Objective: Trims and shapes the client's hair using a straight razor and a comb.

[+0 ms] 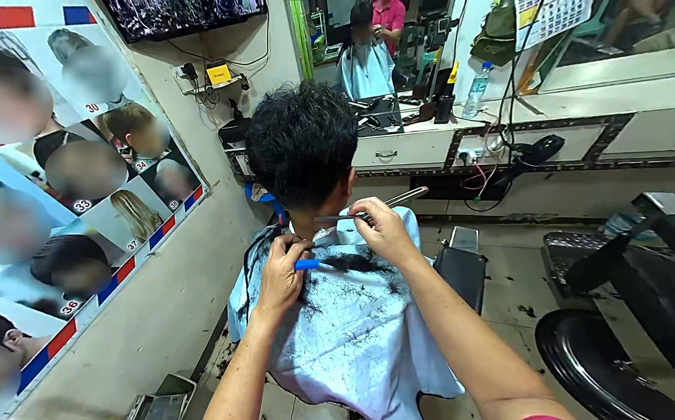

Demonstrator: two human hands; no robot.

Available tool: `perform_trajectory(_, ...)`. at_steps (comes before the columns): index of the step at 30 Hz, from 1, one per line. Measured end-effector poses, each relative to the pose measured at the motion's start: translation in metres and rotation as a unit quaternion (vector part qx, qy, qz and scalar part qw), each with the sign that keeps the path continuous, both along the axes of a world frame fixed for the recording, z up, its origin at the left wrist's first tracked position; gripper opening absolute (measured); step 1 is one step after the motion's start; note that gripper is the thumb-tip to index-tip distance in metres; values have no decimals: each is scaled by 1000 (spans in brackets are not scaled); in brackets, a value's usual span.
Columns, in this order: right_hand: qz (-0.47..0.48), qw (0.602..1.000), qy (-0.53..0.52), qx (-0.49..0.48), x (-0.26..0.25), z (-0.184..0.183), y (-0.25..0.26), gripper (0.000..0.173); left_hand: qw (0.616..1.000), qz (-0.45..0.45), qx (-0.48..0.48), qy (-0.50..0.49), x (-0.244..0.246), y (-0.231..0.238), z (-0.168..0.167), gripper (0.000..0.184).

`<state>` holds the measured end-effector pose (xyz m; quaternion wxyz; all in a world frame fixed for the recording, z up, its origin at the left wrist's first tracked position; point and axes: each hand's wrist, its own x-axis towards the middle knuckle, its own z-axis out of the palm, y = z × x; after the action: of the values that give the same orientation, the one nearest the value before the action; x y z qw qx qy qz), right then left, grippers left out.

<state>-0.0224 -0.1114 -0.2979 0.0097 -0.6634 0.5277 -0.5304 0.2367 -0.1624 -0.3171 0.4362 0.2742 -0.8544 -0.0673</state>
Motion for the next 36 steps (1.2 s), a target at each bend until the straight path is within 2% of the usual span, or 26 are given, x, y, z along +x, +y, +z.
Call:
perform_trajectory(2,-20,1000,-18,-1,2,1,0,18,1000,-6,-6,-4,2,-2,2,31)
perform_trajectory(6,19,999,25,28,8,0,-1,19,998,-27,-48,-24,8,-12,11,31)
perform_trajectory(10,-24,1000,-8,18,12,10,0,18,996,-67,-47,-29,13,-25,16,34)
perform_trajectory(15,-14,997,37,59,17,12,3,20,996,-78,-37,-34,18,-35,12,33)
perform_trajectory(19,-68,997,17,38,23,25,7,20,995,-90,-33,-31,21,-39,8,34)
perform_trajectory(26,-68,992,78,66,36,29,17,20,992,-125,-31,-11,24,-44,5,33)
perform_trajectory(30,-133,987,85,32,44,38,21,21,990,-136,-29,-7,25,-48,3,34)
perform_trajectory(36,-113,980,149,75,56,45,29,19,987,-159,-35,2,28,-53,2,34)
